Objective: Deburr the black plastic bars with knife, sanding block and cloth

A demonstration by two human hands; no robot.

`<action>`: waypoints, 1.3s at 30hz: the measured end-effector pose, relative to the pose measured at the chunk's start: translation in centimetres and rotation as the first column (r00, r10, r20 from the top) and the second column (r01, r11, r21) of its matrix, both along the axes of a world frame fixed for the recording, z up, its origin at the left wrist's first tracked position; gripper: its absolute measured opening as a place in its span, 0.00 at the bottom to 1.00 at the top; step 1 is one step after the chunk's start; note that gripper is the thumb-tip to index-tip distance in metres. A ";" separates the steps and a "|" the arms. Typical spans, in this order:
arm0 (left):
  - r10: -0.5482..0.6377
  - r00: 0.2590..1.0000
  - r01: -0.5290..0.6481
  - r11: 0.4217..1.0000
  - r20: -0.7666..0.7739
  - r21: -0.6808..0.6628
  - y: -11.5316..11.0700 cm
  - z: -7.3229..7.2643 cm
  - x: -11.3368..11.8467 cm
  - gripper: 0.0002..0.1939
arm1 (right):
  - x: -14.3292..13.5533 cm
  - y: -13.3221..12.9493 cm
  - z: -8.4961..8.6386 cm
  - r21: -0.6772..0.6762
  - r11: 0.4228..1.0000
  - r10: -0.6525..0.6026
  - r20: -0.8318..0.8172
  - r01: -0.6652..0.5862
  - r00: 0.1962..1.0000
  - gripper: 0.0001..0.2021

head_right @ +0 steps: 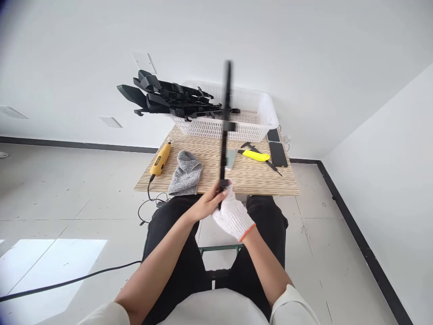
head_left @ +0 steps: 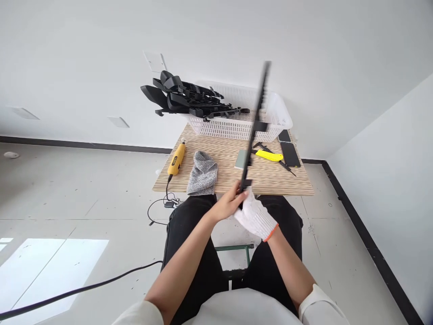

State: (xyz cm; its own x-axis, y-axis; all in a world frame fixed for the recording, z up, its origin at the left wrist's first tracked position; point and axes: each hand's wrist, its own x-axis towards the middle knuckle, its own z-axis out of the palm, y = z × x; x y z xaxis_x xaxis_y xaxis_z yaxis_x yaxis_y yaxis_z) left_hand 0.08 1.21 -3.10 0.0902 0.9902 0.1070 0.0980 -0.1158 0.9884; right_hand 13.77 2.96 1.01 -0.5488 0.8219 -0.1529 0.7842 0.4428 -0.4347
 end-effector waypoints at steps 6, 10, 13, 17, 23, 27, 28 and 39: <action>0.136 0.958 -0.097 0.982 0.253 -0.162 0.2 -0.9 -1.2 0.26 | 2.9 2.7 5.9 -0.303 0.890 0.348 -0.034 -0.341 0.937 0.24; 0.057 0.911 0.049 0.969 0.408 -0.244 -0.1 -1.2 -1.2 0.35 | 5.7 7.2 8.1 0.035 0.907 0.356 0.469 -0.420 0.808 0.18; 0.030 0.894 0.098 0.960 0.447 -0.261 -0.1 -1.4 -1.7 0.38 | 6.5 11.7 8.7 0.131 0.891 0.229 0.696 -0.434 0.680 0.16; 0.021 0.872 0.101 0.970 0.489 -0.222 0.4 -1.3 -2.4 0.41 | 4.6 16.3 6.9 0.387 0.858 0.061 0.575 -0.337 0.816 0.22; 0.030 0.878 0.075 0.977 0.478 -0.199 0.5 -0.7 -2.7 0.47 | 0.9 17.2 1.3 0.479 0.878 -0.181 0.314 0.009 0.932 0.21; 0.064 0.886 0.037 0.977 0.458 -0.209 0.5 -0.8 -2.7 0.45 | -1.4 16.7 -0.2 0.412 0.892 -0.247 0.106 0.184 0.963 0.19; 0.066 0.886 0.036 0.977 0.458 -0.212 0.5 -0.9 -2.7 0.45 | -2.1 16.6 -0.5 0.383 0.899 -0.253 0.060 0.212 0.966 0.20; 0.046 0.805 0.143 0.952 0.591 -0.269 -0.5 -1.0 -3.6 0.36 | 0.0 17.2 -2.3 0.419 0.757 -0.481 -0.164 0.502 0.861 0.21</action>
